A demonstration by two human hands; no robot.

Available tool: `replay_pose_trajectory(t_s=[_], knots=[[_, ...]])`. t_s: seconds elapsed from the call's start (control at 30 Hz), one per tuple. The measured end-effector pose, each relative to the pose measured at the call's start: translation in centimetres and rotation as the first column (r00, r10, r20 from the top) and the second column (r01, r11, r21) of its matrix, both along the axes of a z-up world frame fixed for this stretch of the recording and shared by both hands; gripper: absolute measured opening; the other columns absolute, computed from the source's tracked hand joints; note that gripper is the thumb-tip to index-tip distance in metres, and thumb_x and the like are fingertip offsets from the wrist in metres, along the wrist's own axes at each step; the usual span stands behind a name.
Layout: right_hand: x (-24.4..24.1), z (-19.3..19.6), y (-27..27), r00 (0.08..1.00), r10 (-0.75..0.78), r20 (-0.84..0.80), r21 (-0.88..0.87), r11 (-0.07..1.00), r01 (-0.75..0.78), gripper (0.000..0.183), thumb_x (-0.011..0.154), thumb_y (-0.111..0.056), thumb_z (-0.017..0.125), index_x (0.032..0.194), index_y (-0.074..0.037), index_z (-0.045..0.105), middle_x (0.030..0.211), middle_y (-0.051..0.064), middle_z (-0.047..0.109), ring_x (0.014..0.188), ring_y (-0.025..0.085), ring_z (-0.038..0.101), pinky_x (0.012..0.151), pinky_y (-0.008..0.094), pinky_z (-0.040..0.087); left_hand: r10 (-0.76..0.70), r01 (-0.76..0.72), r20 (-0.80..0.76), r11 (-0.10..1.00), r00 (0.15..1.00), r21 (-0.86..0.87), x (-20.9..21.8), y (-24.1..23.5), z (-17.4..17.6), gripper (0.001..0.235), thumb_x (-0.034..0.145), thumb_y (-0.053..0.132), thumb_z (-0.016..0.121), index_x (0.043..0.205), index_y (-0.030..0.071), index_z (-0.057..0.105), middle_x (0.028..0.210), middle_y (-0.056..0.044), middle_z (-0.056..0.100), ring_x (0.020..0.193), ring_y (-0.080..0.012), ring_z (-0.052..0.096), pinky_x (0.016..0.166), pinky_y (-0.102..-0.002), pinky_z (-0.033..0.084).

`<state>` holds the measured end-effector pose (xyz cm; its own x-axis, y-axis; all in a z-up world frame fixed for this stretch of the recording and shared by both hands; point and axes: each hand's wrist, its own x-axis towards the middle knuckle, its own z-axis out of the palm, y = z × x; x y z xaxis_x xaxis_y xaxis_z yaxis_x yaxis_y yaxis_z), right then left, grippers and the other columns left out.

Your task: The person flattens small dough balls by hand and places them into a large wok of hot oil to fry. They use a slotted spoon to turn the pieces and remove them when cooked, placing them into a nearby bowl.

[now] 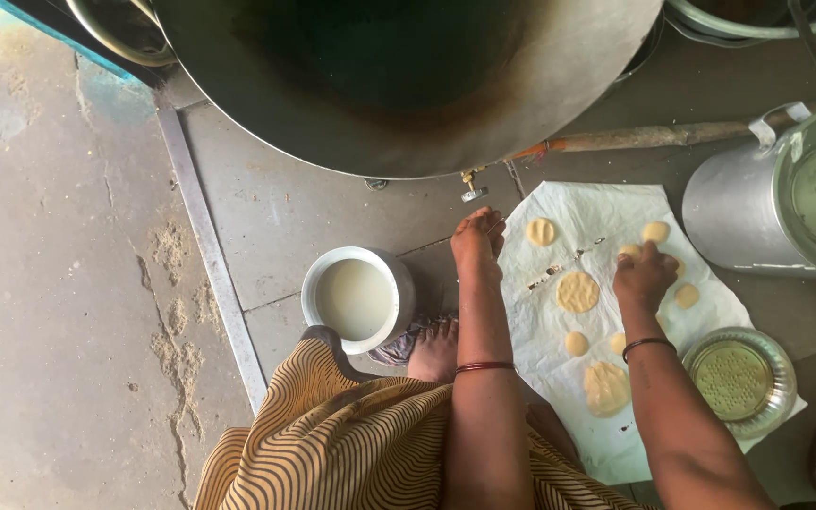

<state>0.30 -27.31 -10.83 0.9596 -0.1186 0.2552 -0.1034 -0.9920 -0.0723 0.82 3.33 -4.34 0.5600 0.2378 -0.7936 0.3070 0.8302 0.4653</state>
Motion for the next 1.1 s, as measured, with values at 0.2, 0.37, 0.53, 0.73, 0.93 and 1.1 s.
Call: replay_pose_trajectory(t_s=[0.2,0.37,0.53,0.73,0.93,1.1], knots=[[3.6,-1.0,1.1,0.994,0.111,0.003,0.828,0.557,-0.065,0.041,0.083,-0.011,0.088,0.112,0.001,0.061,0.108,0.015,0.066,0.098,0.035,0.063,0.089,0.037,0.054,0.015,-0.015,-0.028,1.0,0.999,0.001,-0.1,0.5,-1.5,0.021,0.101,0.023,0.053,0.109,0.013,0.069,0.103,-0.003,0.075,0.093,-0.0188,0.071,0.076,-0.031,0.049],[6.2,-0.4,0.9,0.974,0.179,-0.139,0.683,0.73,-0.036,0.041,0.093,-0.012,0.078,0.133,-0.005,0.068,0.127,0.019,0.073,0.112,0.032,0.07,0.096,0.039,0.055,-0.026,0.025,-0.023,1.0,0.999,-0.012,-0.8,0.0,-2.7,0.02,0.1,0.024,0.054,0.109,0.013,0.068,0.104,-0.003,0.075,0.092,-0.0185,0.069,0.076,-0.031,0.048],[3.9,0.1,4.8,0.938,0.327,-0.113,0.218,0.929,-0.298,0.07,0.1,-0.03,0.065,0.157,0.002,0.042,0.142,0.031,0.06,0.127,0.045,0.06,0.111,0.052,0.038,-0.073,0.072,-0.062,0.997,0.995,-0.02,-1.2,-0.5,-3.5,0.02,0.099,0.024,0.054,0.11,0.013,0.069,0.106,-0.004,0.075,0.09,-0.0186,0.068,0.076,-0.031,0.048],[5.2,3.1,8.0,0.822,0.273,-0.5,0.325,0.939,-0.115,0.097,0.098,-0.06,0.05,0.164,0.002,0.013,0.158,0.024,0.041,0.146,0.036,0.041,0.13,0.052,-0.001,-0.057,0.058,-0.028,0.998,0.998,0.034,-0.9,-0.1,-3.3,0.024,0.099,0.023,0.052,0.111,0.011,0.069,0.106,-0.005,0.076,0.091,-0.0192,0.07,0.075,-0.032,0.049],[6.4,5.0,7.5,0.802,0.283,-0.526,0.231,0.955,-0.185,0.117,0.083,-0.067,0.065,0.162,0.001,0.012,0.159,0.026,0.031,0.15,0.037,0.023,0.12,0.049,0.005,-0.012,0.012,-0.044,1.0,0.999,0.01,-0.8,0.2,-2.9,0.024,0.1,0.024,0.053,0.112,0.011,0.069,0.104,-0.004,0.074,0.093,-0.0188,0.069,0.076,-0.031,0.049],[6.1,4.7,6.4,0.821,0.277,-0.499,0.444,0.895,-0.032,0.115,0.086,-0.066,0.058,0.165,0.003,0.012,0.163,0.014,0.042,0.151,0.027,0.037,0.138,0.048,-0.002,-0.012,0.012,-0.012,1.0,1.0,0.019,-0.8,0.4,-2.9,0.021,0.1,0.024,0.054,0.11,0.012,0.069,0.101,-0.003,0.074,0.09,-0.0189,0.069,0.075,-0.031,0.048]])
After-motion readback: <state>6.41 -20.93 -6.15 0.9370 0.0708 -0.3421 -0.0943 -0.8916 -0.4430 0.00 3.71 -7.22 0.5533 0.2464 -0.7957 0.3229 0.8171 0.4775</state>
